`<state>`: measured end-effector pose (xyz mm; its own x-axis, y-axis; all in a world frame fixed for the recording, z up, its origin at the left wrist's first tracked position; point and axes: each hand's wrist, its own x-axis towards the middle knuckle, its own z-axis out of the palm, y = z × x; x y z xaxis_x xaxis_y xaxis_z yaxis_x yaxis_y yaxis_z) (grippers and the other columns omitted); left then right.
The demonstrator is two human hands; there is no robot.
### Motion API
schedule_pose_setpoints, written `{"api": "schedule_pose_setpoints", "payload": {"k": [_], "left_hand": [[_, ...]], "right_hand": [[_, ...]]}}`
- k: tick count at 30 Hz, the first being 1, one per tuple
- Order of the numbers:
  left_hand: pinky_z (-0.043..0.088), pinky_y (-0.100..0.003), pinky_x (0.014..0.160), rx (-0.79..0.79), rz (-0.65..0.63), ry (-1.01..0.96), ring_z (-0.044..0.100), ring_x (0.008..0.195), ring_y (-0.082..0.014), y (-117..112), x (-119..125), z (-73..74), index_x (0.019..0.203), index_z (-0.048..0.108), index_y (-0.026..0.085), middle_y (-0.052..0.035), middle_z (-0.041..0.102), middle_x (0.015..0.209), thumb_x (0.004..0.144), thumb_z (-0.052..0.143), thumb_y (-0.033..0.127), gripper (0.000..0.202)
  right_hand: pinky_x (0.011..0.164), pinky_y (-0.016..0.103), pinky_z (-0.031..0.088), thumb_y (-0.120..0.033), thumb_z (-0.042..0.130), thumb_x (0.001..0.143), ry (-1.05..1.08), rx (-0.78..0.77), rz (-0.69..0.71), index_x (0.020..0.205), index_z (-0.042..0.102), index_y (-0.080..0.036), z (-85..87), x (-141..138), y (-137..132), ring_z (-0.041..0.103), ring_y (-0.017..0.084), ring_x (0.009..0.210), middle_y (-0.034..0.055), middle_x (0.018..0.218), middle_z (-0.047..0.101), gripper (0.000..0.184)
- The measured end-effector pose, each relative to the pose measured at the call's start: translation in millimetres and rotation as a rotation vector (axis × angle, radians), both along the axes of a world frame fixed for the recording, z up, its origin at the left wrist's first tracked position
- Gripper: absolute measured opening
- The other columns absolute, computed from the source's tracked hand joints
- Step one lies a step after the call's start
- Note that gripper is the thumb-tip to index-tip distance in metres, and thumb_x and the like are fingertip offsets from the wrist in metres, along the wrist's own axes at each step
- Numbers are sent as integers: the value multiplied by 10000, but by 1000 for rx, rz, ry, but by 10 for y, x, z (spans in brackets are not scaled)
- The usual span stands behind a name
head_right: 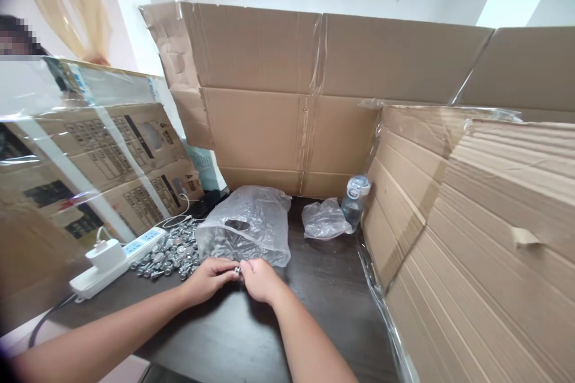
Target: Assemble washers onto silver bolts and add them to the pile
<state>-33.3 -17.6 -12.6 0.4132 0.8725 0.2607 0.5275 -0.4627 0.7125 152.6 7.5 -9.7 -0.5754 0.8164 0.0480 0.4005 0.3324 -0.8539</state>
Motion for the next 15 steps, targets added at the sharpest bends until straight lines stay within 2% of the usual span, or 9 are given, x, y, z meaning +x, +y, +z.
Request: {"api": "schedule_pose_setpoints", "payload": {"k": [8, 15], "left_hand": [[494, -258, 760, 10, 5, 8, 683, 782, -180, -4, 12, 2, 892, 759, 149, -74, 756, 852, 902, 561, 331, 269], [483, -248, 759, -6, 2, 14, 663, 765, -169, -29, 38, 37, 891, 760, 148, -67, 743, 824, 914, 550, 339, 285]], "right_hand": [[610, 226, 350, -255, 362, 999, 33, -40, -23, 635, 559, -149, -40, -21, 30, 476, 125, 593, -1, 599, 516, 427], [458, 221, 317, -385, 309, 1024, 47, -191, -61, 657, 550, -157, -109, -22, 56, 381, 103, 390, -34, 472, 408, 495]]}}
